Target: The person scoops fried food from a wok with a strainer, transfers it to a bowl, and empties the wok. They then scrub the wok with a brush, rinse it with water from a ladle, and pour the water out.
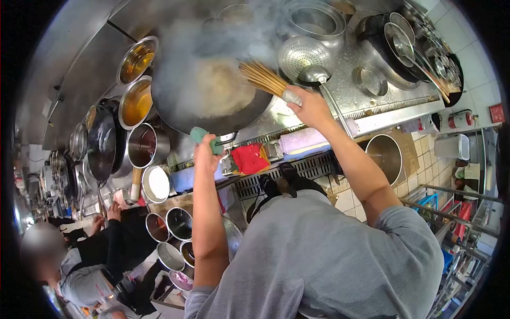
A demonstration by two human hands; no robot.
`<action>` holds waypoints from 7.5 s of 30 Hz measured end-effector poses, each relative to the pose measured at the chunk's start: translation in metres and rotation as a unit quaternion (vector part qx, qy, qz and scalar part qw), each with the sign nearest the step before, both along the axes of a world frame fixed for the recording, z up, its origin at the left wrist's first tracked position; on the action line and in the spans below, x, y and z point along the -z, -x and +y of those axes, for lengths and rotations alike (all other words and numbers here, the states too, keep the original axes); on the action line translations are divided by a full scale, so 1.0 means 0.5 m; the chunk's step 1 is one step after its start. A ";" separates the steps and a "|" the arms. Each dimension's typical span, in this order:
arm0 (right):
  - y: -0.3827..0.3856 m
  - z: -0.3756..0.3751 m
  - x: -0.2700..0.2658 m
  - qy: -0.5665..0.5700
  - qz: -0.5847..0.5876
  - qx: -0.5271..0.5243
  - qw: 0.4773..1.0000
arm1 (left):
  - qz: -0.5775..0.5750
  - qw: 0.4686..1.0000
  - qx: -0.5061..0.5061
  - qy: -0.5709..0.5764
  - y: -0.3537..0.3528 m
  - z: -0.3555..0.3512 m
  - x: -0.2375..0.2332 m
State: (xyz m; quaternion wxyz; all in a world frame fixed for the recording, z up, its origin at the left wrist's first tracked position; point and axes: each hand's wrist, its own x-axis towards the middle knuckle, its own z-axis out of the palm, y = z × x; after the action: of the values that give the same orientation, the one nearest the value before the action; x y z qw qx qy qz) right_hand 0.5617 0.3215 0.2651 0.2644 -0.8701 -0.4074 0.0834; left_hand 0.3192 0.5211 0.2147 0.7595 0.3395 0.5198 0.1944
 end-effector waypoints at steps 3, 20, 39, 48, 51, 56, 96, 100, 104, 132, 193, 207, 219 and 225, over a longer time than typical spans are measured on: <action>0.039 -0.041 -0.040 -0.030 0.054 0.004 0.998 | 0.062 0.991 0.020 -0.113 0.013 0.008 -0.078; 0.227 0.050 0.005 -0.188 0.195 -0.083 0.959 | 0.308 0.658 0.142 -0.673 0.026 0.022 -0.393; 0.012 -0.212 -0.097 0.111 0.044 0.038 0.992 | -0.115 0.980 -0.087 0.135 -0.006 -0.010 0.043; 0.060 -0.267 0.146 -0.084 -0.018 0.102 0.991 | -0.133 0.983 -0.096 0.082 -0.157 0.027 0.138; 0.039 -0.431 0.182 0.065 -0.099 0.202 0.972 | -0.138 0.982 -0.091 0.092 -0.138 0.024 0.124; -0.069 -0.465 0.282 0.000 0.051 0.080 0.996 | -0.134 0.986 -0.055 0.084 -0.119 0.013 0.099; -0.704 0.043 0.067 -0.036 0.460 0.145 0.875 | 0.643 0.552 0.325 -0.419 -0.092 -0.264 0.090; -0.769 0.084 0.119 -0.377 0.806 0.190 0.414 | 0.492 0.566 0.161 -0.642 -0.136 -0.244 -0.006; -0.710 0.035 0.061 -0.439 0.822 0.074 0.354 | 0.434 0.544 0.152 -0.702 -0.174 -0.156 -0.025; -0.121 -0.223 -0.191 -0.166 0.855 -0.030 0.491 | 0.393 0.702 0.476 -0.355 -0.075 -0.484 0.517; -0.165 -0.130 -0.320 -0.455 0.873 -0.038 0.169 | 0.236 0.659 0.104 -0.707 -0.064 -0.101 0.004; 0.062 -0.210 -0.348 -0.241 0.829 0.007 0.505 | 0.478 0.548 0.547 -0.414 -0.032 -0.160 0.119; 0.123 -0.028 -0.253 -0.208 0.808 -0.079 0.546 | -0.078 0.985 0.156 -0.009 0.211 -0.280 0.189; 0.060 -0.064 -0.083 -0.148 0.382 -0.088 0.908 | -0.224 0.931 -0.051 0.284 0.310 -0.345 0.236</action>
State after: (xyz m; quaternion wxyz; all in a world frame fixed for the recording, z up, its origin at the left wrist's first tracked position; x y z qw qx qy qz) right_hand 0.5318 0.2897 0.3067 0.5173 -0.6830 -0.3584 0.3708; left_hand 0.1642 0.3485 0.0967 0.9099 0.0308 0.3862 0.1480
